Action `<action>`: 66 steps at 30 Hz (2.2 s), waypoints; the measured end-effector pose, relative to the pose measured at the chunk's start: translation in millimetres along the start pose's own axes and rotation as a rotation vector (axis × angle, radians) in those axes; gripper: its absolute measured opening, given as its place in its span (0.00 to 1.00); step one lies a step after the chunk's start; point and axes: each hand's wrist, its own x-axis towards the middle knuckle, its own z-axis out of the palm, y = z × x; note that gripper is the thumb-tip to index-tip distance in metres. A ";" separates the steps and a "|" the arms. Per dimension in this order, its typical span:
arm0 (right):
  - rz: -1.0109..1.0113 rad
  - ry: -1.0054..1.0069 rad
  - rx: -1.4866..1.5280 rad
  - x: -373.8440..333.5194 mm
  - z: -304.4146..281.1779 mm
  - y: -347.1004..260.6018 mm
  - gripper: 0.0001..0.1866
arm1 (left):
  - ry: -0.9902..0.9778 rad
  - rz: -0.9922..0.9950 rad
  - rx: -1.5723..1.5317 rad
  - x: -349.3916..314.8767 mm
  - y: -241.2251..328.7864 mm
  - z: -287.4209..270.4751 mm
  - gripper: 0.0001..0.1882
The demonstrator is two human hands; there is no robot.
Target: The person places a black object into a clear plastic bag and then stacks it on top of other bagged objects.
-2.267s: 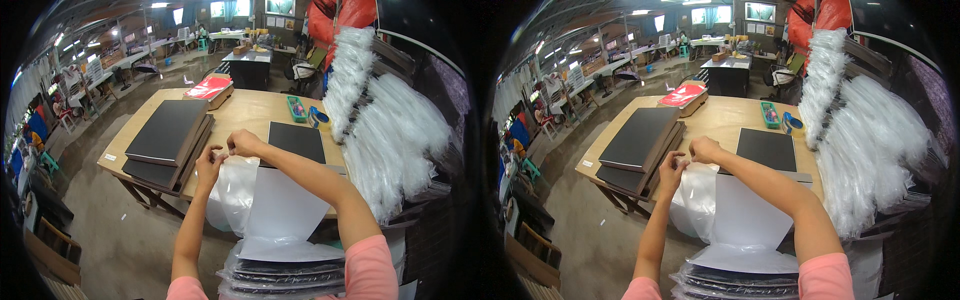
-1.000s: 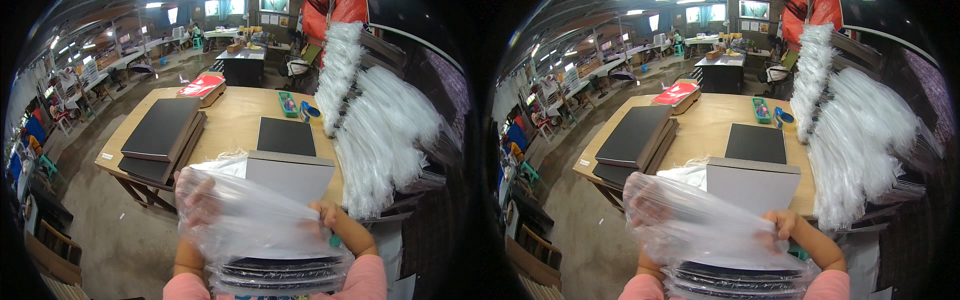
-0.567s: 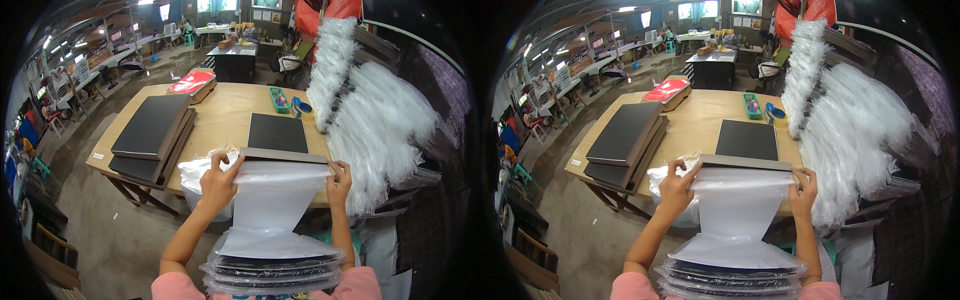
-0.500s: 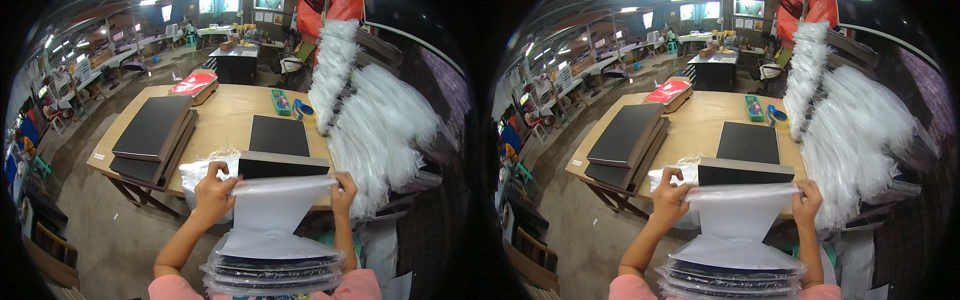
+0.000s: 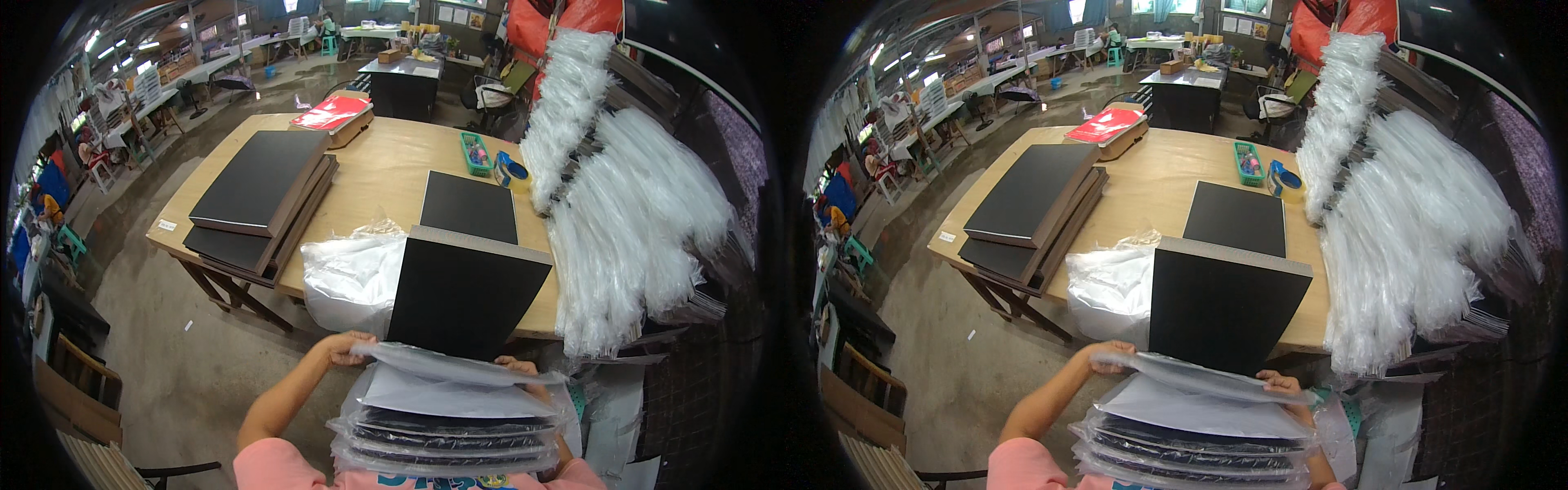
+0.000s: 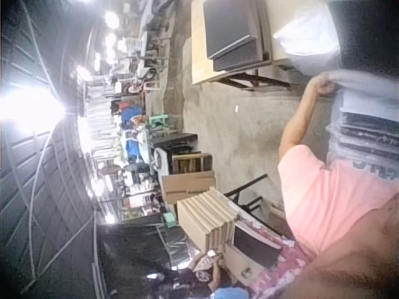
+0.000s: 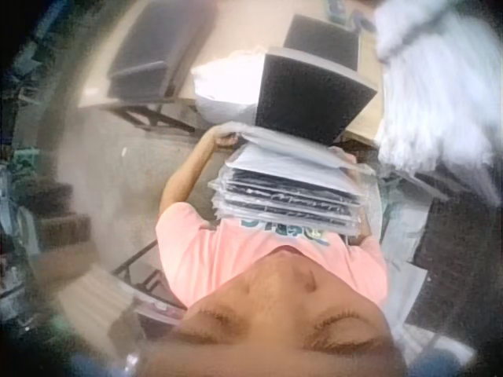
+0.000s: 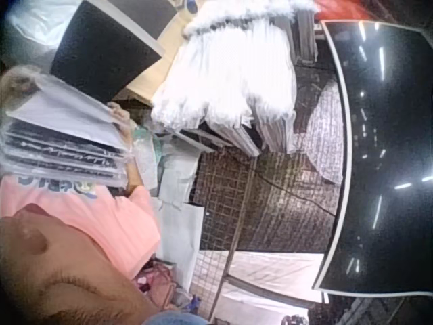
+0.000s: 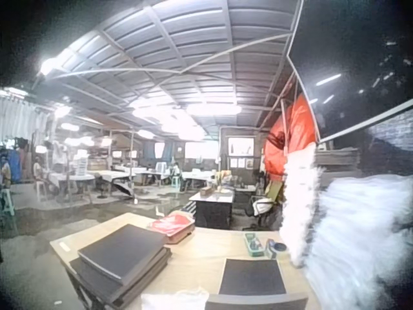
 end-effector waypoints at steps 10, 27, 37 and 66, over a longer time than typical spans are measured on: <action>0.219 0.288 -0.585 24.5 -41.1 109.1 0.13 | 1.406 0.973 0.551 -8.7 -20.5 31.3 0.14; -0.763 -0.410 -1.166 120.6 225.3 -257.6 0.16 | 1.004 1.312 1.076 -60.4 194.7 106.3 0.06; -0.495 -0.342 -1.398 288.8 292.0 -217.8 0.10 | 1.079 1.658 1.113 -36.6 208.4 88.7 0.17; -0.460 -1.246 -0.151 89.9 205.8 -241.9 0.12 | -0.705 0.674 0.750 -122.9 140.7 135.6 0.16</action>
